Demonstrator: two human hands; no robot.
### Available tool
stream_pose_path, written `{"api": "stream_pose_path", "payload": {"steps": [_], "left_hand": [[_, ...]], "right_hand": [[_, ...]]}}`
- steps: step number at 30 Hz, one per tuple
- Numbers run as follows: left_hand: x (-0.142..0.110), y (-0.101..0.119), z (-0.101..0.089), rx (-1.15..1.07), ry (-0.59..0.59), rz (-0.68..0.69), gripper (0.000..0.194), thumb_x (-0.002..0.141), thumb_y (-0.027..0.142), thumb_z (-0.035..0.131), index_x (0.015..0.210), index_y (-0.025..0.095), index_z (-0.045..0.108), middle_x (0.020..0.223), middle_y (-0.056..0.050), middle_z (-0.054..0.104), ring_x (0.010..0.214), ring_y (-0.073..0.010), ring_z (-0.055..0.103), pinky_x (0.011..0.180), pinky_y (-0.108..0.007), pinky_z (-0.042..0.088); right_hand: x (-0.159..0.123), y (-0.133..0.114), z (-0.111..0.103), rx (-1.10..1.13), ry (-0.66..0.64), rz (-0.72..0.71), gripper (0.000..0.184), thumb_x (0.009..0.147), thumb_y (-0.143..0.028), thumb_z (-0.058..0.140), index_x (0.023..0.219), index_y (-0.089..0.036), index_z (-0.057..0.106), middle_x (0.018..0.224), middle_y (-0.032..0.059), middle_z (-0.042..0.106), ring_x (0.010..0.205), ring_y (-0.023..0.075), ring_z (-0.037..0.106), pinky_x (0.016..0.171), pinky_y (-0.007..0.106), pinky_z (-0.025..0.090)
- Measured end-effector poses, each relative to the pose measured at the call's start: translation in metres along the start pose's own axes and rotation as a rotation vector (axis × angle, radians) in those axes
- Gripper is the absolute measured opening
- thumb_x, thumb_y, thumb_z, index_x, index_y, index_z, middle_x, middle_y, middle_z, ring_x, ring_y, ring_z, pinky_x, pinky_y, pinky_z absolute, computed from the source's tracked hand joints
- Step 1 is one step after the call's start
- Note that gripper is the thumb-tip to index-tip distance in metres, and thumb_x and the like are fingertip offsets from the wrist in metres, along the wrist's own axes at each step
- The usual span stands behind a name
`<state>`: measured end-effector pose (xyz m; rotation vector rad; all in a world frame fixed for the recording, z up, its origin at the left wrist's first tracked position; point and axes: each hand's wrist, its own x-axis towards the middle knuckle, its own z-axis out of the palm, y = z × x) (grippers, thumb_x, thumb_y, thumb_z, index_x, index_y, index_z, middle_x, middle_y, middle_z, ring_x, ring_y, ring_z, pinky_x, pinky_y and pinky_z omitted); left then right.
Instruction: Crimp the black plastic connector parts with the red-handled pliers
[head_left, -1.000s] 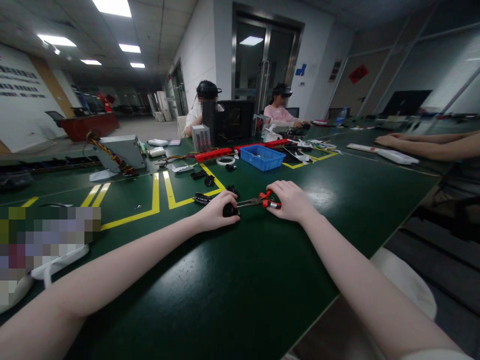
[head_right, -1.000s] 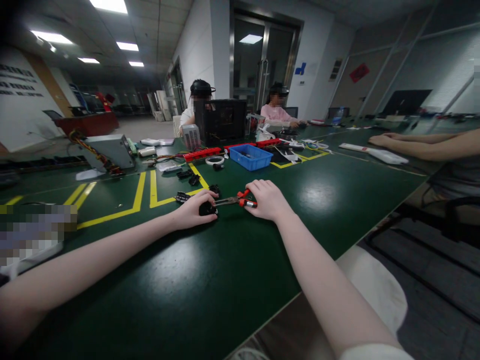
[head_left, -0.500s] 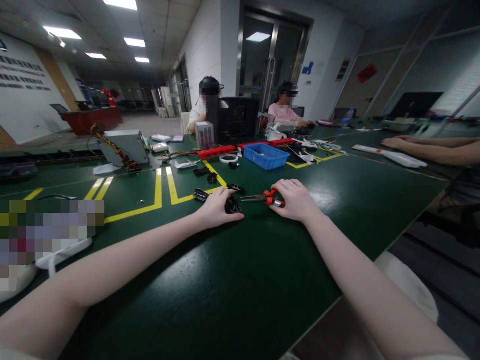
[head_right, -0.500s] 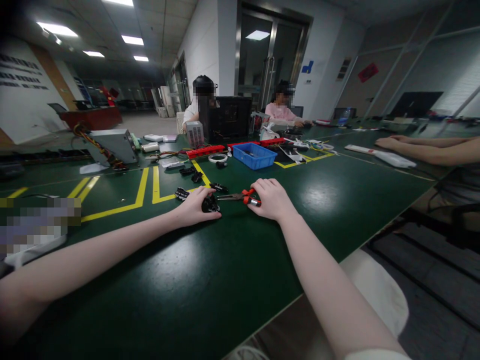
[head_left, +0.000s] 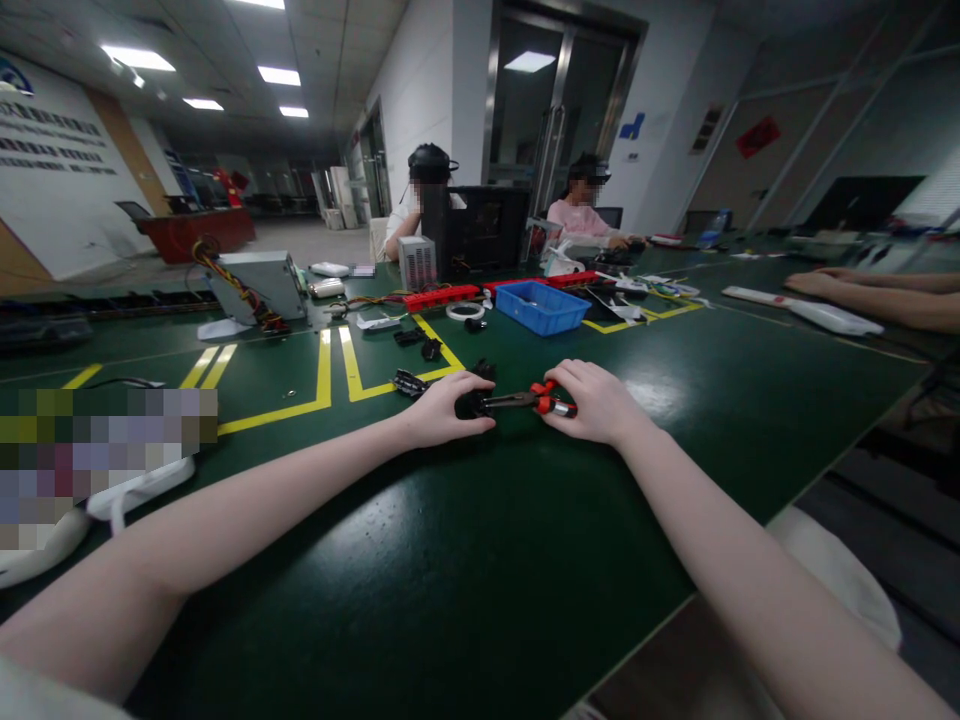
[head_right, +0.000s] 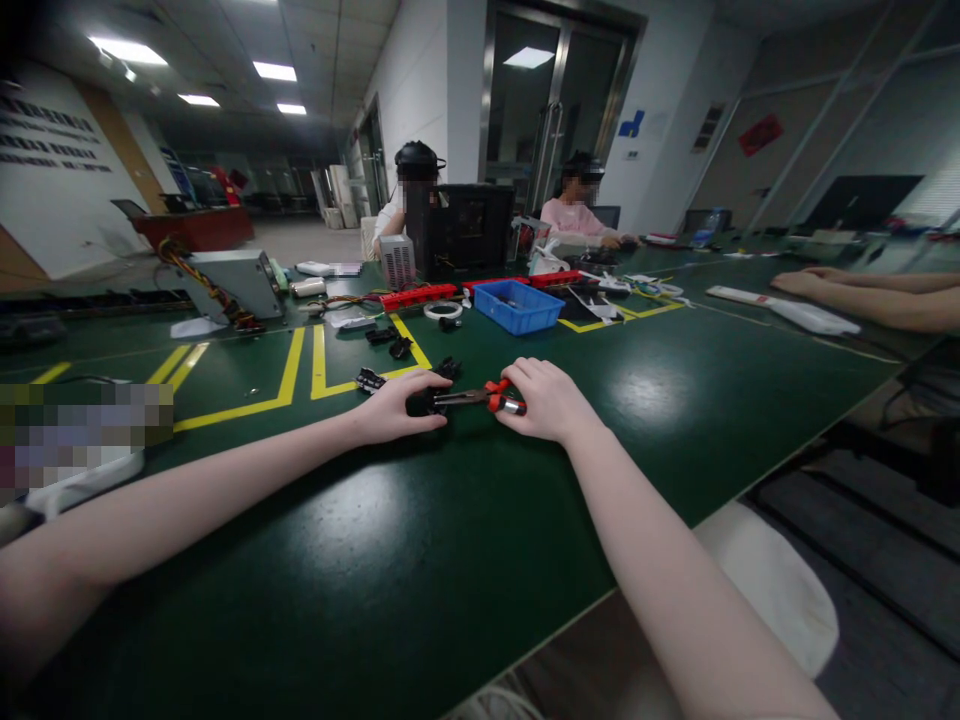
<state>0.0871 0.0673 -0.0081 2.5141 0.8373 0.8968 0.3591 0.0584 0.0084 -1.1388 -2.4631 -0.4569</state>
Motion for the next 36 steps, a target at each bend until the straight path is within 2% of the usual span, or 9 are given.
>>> {"api": "stream_pose_path", "payload": {"steps": [14, 21, 26, 36], "left_hand": [[-0.0013, 0.0035, -0.0012, -0.009, 0.001, 0.044, 0.041, 0.082, 0.033, 0.068, 0.122, 0.023, 0.062, 0.126, -0.010, 0.055, 0.119, -0.0256, 0.053, 0.106, -0.042, 0.040], [-0.0007, 0.0002, 0.0002, 0.004, -0.005, 0.080, 0.035, 0.086, 0.033, 0.064, 0.120, 0.025, 0.064, 0.129, -0.010, 0.053, 0.120, -0.0262, 0.052, 0.106, -0.044, 0.039], [-0.0002, -0.0039, 0.0022, 0.031, -0.001, 0.099, 0.038, 0.086, 0.035, 0.063, 0.122, 0.022, 0.063, 0.130, -0.012, 0.053, 0.121, -0.0268, 0.052, 0.106, -0.044, 0.039], [-0.0009, -0.0048, 0.0019, 0.084, -0.039, 0.072, 0.041, 0.087, 0.038, 0.062, 0.127, 0.025, 0.060, 0.138, -0.011, 0.049, 0.126, -0.0287, 0.046, 0.108, -0.049, 0.035]], "right_hand": [[0.0009, -0.0042, 0.0000, -0.034, -0.019, 0.053, 0.032, 0.077, -0.040, 0.056, 0.097, -0.016, 0.060, 0.094, 0.0117, 0.063, 0.085, 0.0255, 0.058, 0.076, 0.036, 0.041], [0.0004, -0.0038, 0.0024, -0.077, -0.009, 0.029, 0.031, 0.075, -0.040, 0.057, 0.094, -0.016, 0.059, 0.092, 0.0102, 0.064, 0.083, 0.0241, 0.058, 0.074, 0.034, 0.040], [0.0005, -0.0020, 0.0037, -0.079, 0.007, 0.021, 0.030, 0.075, -0.040, 0.058, 0.091, -0.015, 0.059, 0.089, 0.0097, 0.064, 0.079, 0.0230, 0.058, 0.072, 0.033, 0.040], [-0.0004, -0.0015, 0.0042, -0.057, -0.014, 0.044, 0.032, 0.075, -0.041, 0.058, 0.094, -0.015, 0.059, 0.090, 0.0090, 0.064, 0.082, 0.0228, 0.059, 0.074, 0.033, 0.041]]}}
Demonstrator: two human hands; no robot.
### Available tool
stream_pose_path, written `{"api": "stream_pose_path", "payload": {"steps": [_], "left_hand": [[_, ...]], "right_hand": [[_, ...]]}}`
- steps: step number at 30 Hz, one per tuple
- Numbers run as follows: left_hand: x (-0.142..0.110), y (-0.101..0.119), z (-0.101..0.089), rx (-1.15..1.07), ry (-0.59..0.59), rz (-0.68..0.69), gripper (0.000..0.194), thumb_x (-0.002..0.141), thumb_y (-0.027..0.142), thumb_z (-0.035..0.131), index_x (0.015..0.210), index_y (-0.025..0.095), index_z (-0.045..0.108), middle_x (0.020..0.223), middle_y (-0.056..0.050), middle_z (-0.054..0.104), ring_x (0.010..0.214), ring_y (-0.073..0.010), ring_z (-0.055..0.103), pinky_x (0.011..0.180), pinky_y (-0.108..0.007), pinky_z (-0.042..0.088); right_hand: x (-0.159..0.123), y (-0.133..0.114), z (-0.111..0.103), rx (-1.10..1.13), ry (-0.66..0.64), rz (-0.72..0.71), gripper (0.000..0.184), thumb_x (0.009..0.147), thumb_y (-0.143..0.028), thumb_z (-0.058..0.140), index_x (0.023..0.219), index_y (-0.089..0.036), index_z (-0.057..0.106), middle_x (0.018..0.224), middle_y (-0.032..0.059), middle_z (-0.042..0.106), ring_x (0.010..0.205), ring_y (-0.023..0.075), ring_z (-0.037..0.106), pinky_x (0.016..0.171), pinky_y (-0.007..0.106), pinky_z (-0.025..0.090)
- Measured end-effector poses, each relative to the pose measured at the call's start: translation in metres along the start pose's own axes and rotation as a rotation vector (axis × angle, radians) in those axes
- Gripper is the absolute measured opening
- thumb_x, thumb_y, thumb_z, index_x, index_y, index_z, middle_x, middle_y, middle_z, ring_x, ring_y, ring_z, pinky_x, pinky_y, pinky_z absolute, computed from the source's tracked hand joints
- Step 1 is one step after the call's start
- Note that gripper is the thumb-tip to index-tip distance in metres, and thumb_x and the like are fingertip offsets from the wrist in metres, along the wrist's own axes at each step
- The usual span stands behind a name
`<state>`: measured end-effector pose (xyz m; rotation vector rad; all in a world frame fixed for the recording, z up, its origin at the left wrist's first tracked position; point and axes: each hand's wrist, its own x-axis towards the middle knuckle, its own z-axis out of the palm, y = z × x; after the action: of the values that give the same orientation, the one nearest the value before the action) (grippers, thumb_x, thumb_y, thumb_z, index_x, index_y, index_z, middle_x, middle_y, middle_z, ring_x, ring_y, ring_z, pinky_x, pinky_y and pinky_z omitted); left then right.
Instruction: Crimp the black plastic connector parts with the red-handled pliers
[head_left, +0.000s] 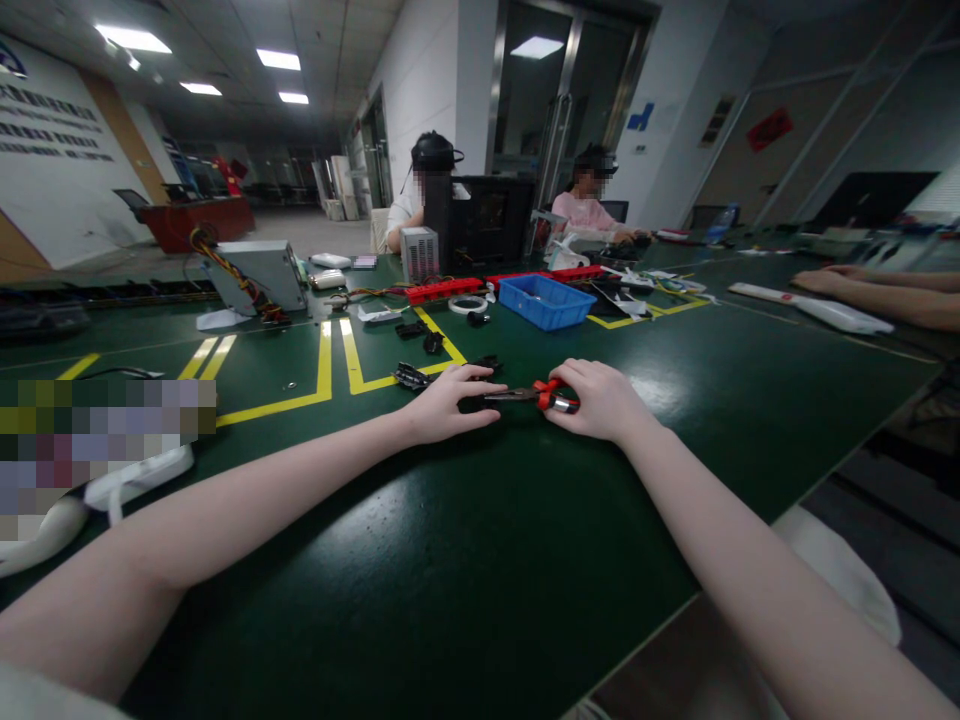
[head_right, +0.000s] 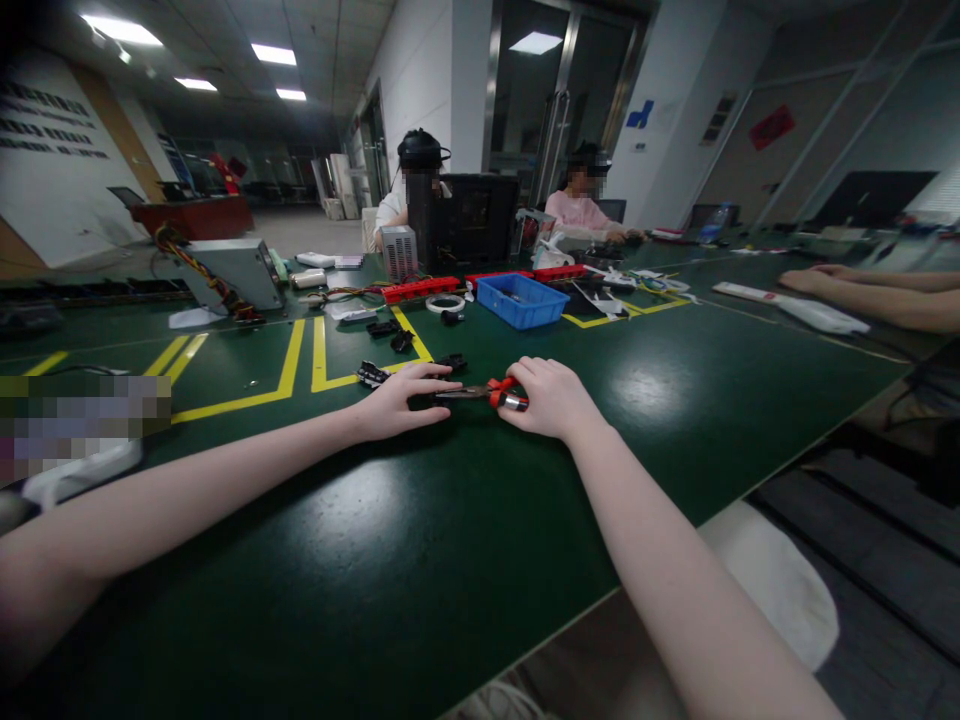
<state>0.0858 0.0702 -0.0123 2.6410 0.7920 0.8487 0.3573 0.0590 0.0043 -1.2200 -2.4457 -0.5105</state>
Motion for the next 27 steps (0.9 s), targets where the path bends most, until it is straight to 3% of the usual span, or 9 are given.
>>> {"api": "stream_pose_path", "payload": {"steps": [8, 18, 21, 24, 26, 27], "left_hand": [[0.000, 0.002, -0.001, 0.011, -0.030, -0.026, 0.040, 0.091, 0.040, 0.056, 0.127, 0.023, 0.059, 0.138, -0.011, 0.050, 0.128, -0.0277, 0.045, 0.108, -0.048, 0.034], [0.001, -0.006, 0.005, 0.033, -0.165, -0.013, 0.039, 0.095, 0.039, 0.049, 0.128, 0.020, 0.055, 0.135, -0.013, 0.053, 0.132, -0.0264, 0.041, 0.107, -0.045, 0.034], [0.001, -0.009, 0.007, 0.039, -0.129, -0.036, 0.046, 0.091, 0.041, 0.055, 0.131, 0.018, 0.052, 0.140, -0.016, 0.048, 0.132, -0.0288, 0.041, 0.108, -0.048, 0.033], [0.005, 0.015, -0.002, 0.020, 0.019, -0.009, 0.054, 0.087, 0.040, 0.060, 0.134, 0.016, 0.048, 0.143, -0.018, 0.043, 0.135, -0.0312, 0.037, 0.110, -0.052, 0.030], [0.003, 0.052, -0.013, -0.053, 0.049, 0.159, 0.040, 0.092, 0.033, 0.051, 0.130, 0.022, 0.052, 0.138, -0.012, 0.050, 0.133, -0.0263, 0.040, 0.111, -0.047, 0.031], [-0.001, 0.077, -0.018, -0.095, 0.002, 0.254, 0.035, 0.093, 0.031, 0.047, 0.126, 0.026, 0.056, 0.134, -0.008, 0.054, 0.131, -0.0235, 0.043, 0.111, -0.043, 0.033]], "right_hand": [[0.002, -0.003, -0.004, -0.020, -0.089, 0.009, 0.029, 0.077, -0.041, 0.056, 0.092, -0.016, 0.057, 0.088, 0.0089, 0.064, 0.079, 0.0220, 0.057, 0.072, 0.032, 0.039], [0.003, -0.005, -0.004, -0.059, -0.237, 0.043, 0.031, 0.077, -0.041, 0.056, 0.096, -0.017, 0.056, 0.091, 0.0079, 0.064, 0.079, 0.0214, 0.059, 0.070, 0.031, 0.037], [0.003, -0.006, -0.005, -0.080, -0.240, 0.041, 0.031, 0.078, -0.041, 0.056, 0.098, -0.017, 0.056, 0.091, 0.0074, 0.064, 0.077, 0.0211, 0.059, 0.070, 0.031, 0.037], [0.003, -0.006, -0.006, -0.073, -0.243, 0.049, 0.031, 0.078, -0.041, 0.056, 0.099, -0.018, 0.056, 0.091, 0.0073, 0.065, 0.078, 0.0209, 0.060, 0.070, 0.030, 0.037], [0.003, -0.006, -0.007, -0.065, -0.248, 0.057, 0.030, 0.079, -0.042, 0.055, 0.098, -0.018, 0.057, 0.091, 0.0073, 0.064, 0.078, 0.0205, 0.060, 0.068, 0.029, 0.036], [0.003, -0.006, -0.008, -0.062, -0.250, 0.061, 0.029, 0.080, -0.042, 0.054, 0.096, -0.019, 0.057, 0.090, 0.0071, 0.064, 0.077, 0.0201, 0.060, 0.068, 0.029, 0.036]]}}
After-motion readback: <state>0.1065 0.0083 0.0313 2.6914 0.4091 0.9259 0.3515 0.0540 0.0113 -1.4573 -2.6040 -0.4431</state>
